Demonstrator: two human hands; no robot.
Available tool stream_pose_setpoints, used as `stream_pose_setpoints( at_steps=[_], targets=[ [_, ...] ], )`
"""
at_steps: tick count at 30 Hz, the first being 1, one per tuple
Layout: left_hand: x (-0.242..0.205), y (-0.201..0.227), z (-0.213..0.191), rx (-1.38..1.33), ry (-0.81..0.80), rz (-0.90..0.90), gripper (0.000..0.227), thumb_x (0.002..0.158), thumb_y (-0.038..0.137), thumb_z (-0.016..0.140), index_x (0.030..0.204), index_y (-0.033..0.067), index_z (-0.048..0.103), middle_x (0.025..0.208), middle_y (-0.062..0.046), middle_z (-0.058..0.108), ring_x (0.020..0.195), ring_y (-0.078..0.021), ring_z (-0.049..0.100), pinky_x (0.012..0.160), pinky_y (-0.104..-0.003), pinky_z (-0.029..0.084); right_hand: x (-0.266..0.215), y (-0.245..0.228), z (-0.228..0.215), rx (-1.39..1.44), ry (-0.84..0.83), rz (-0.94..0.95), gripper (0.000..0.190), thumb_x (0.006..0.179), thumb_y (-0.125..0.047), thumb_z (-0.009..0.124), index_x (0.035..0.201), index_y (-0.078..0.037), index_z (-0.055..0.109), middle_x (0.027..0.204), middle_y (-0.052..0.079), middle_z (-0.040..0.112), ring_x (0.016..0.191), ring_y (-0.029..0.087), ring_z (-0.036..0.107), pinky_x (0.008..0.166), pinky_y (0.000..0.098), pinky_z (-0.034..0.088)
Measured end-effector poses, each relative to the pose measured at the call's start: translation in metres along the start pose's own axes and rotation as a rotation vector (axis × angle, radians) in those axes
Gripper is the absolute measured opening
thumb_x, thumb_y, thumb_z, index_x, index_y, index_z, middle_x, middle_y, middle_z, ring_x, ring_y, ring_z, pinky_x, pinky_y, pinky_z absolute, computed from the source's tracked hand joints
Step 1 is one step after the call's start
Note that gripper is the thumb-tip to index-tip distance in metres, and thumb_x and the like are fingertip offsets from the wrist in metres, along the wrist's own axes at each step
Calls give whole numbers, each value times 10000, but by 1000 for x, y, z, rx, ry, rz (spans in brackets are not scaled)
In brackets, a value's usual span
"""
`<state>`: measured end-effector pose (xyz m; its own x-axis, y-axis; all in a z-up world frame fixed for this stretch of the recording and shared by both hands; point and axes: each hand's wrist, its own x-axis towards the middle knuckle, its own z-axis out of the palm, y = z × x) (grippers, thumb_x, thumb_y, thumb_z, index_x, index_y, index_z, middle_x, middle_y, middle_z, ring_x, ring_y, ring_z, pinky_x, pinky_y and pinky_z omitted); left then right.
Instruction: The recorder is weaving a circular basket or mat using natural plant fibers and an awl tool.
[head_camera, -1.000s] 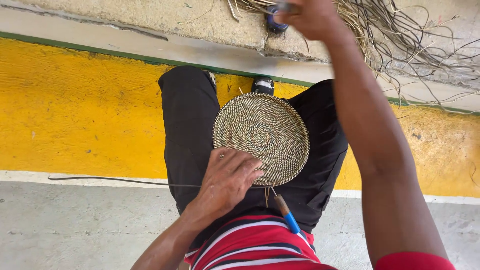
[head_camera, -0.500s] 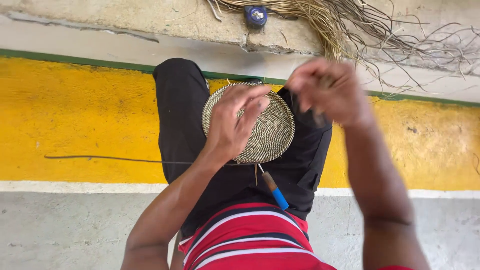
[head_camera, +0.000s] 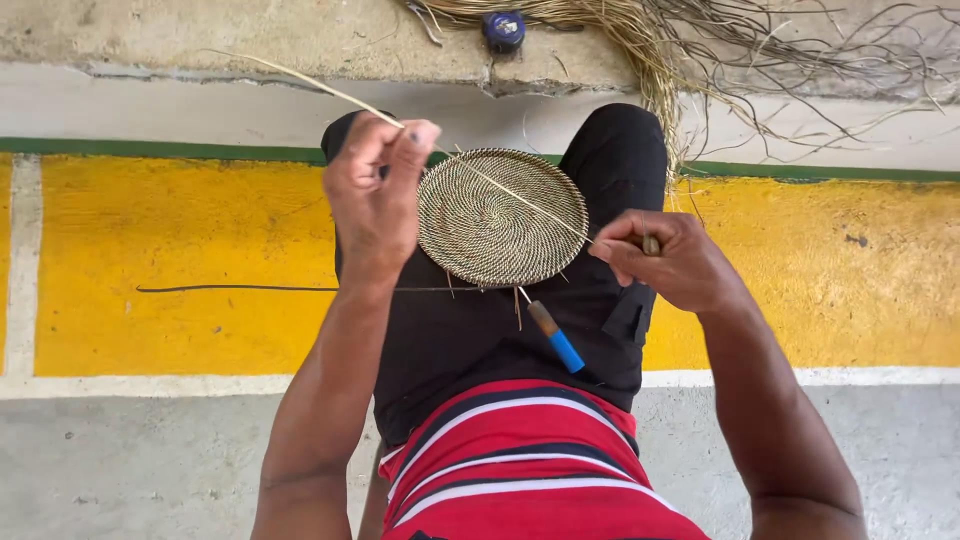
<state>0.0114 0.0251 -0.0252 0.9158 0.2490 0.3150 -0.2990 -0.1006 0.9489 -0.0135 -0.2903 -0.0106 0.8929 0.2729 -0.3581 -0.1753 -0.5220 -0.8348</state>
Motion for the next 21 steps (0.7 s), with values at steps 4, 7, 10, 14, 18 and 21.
stream_pose_setpoints(
  at_steps=[4,7,10,14,18,21],
  targets=[
    [2,-5,-15,-70,45,49,198,1064,167,717,980,-11,694,951,-26,648,817,-61,557,750,-238,462,-26,16,-17,-69,40,5,168,920,-208,739,914,-42,756,631,-7,625,586,49,551,516,246,427],
    [4,-4,-22,-62,59,52,205,1071,166,695,970,-11,666,999,-38,705,848,-72,630,771,-244,523,-39,34,-27,-120,95,94,190,917,-221,739,915,-32,764,649,12,637,599,73,559,522,263,440],
    [7,-9,-25,-82,105,16,204,1085,163,692,988,-16,677,1002,-47,699,854,-76,617,778,-252,525,-52,58,-32,-198,128,179,219,934,-237,733,932,-20,759,657,26,630,607,93,536,538,275,433],
    [4,-13,-22,-129,92,3,195,1071,165,692,1002,-17,703,980,-54,706,815,-72,589,757,-248,503,-68,89,-27,-170,127,291,234,920,-253,736,954,-25,776,656,42,626,611,109,537,551,295,434],
    [-2,-10,-11,-100,30,-3,192,1068,162,696,995,-15,716,940,-51,682,788,-69,566,717,-237,479,-74,106,-25,-186,113,335,261,937,-276,730,979,-26,791,682,91,627,634,125,549,585,323,457],
    [-8,-5,-4,-121,7,-20,187,1071,160,693,1037,-22,721,941,-55,680,800,-74,573,732,-235,482,-68,108,-31,-302,227,249,236,967,-256,625,1066,-95,767,914,-32,716,793,84,650,677,292,505]
  ],
)
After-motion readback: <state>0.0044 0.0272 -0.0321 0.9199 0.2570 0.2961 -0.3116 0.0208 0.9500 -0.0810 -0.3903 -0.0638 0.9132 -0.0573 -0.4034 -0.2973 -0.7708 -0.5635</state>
